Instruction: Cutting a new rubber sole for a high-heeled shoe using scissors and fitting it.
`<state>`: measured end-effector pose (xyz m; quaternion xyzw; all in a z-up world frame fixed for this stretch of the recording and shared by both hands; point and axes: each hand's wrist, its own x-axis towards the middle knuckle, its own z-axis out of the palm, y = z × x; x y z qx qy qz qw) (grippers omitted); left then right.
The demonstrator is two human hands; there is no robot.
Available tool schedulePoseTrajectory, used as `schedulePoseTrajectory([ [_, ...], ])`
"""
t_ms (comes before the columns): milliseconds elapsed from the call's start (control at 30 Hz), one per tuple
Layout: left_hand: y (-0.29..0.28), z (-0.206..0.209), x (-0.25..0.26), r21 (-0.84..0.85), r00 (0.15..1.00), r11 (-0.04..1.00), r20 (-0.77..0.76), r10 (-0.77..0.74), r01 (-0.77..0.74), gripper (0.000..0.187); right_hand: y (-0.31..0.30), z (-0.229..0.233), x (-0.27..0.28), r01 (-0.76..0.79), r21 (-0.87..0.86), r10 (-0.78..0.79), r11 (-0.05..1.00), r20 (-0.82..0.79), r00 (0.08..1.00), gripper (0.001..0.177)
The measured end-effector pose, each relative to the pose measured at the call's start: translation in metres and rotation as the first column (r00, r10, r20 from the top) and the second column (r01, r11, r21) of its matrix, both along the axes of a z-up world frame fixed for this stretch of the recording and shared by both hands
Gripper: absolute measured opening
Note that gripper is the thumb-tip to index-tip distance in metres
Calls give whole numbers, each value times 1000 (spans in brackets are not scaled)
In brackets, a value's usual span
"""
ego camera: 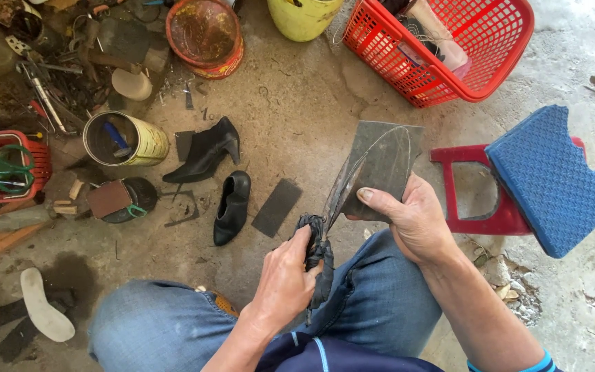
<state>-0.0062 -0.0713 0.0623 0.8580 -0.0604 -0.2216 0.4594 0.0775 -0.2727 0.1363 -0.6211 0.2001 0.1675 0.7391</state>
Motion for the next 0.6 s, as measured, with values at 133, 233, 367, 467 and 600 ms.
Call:
schedulePoseTrajectory([
  [133,3,-3,-5,-48,995,998,90,49,-45,42,0,1,2,-9,-5,9,1000,-33,999,36],
  [233,2,2,0,-24,998,998,18,54,-54,44,0,-3,3,-16,-23,15,1000,-39,999,33],
  [367,1,30,16,-10,991,998,-118,63,-64,40,5,2,3,-108,-70,102,992,-86,991,26],
  [467,-1,29,16,4,989,997,-126,74,-74,35,5,1,4,-107,-80,100,991,-84,991,27],
  [600,-4,16,9,-7,997,997,-19,81,-81,39,4,4,4,-108,-61,102,992,-89,991,29],
])
